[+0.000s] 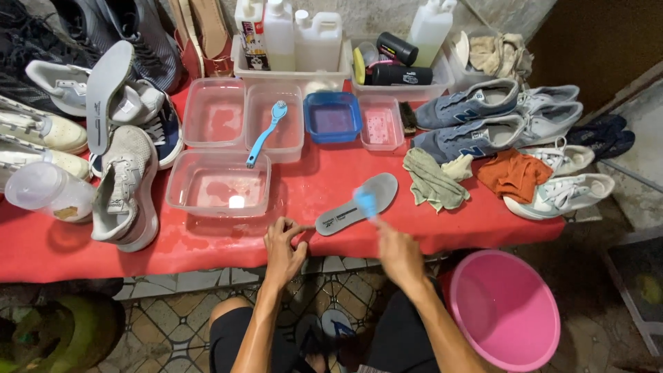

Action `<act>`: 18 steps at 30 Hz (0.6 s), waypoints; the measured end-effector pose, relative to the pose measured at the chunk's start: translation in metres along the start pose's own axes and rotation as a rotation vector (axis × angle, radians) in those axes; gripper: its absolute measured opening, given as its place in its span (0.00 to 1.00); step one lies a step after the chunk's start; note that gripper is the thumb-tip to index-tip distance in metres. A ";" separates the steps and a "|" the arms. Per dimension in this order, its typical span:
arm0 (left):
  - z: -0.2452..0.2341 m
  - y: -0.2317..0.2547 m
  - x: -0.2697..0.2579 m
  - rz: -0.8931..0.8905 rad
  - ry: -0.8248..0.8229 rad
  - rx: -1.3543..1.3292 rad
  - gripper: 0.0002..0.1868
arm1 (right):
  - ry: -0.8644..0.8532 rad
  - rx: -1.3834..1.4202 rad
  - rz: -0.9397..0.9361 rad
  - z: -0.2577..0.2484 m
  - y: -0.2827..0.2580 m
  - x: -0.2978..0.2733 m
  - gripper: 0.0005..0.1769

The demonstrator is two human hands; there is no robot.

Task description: The person scrubs a gray shoe insole with a blue toothbrush, dipping it into a container of water. They then wipe the insole with an orange cloth and continue scrubbing with the toothbrush.

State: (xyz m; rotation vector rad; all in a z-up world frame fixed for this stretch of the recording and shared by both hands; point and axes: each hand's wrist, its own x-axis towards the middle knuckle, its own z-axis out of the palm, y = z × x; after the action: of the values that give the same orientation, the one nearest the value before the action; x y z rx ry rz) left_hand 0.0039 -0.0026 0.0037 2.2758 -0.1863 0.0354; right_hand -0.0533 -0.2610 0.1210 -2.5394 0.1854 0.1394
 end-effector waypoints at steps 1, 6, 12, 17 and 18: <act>-0.001 0.002 -0.001 0.001 0.006 -0.003 0.21 | 0.076 -0.040 0.053 -0.005 0.009 0.009 0.27; -0.010 0.019 -0.002 0.007 0.023 -0.031 0.22 | -0.071 0.010 -0.068 0.026 -0.011 -0.019 0.26; -0.008 0.018 -0.004 0.048 0.054 -0.034 0.23 | -0.076 0.005 -0.012 0.046 -0.031 -0.025 0.28; -0.009 0.020 0.000 0.058 0.060 -0.030 0.23 | -0.115 -0.008 -0.042 0.046 -0.030 -0.021 0.27; -0.011 0.021 -0.002 0.054 0.054 -0.040 0.24 | -0.035 -0.011 -0.068 0.047 -0.027 -0.016 0.28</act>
State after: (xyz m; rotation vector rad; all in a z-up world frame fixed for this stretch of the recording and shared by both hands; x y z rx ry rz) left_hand -0.0010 -0.0078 0.0261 2.2273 -0.2174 0.1206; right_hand -0.0672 -0.2107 0.0988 -2.5490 0.0845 0.1583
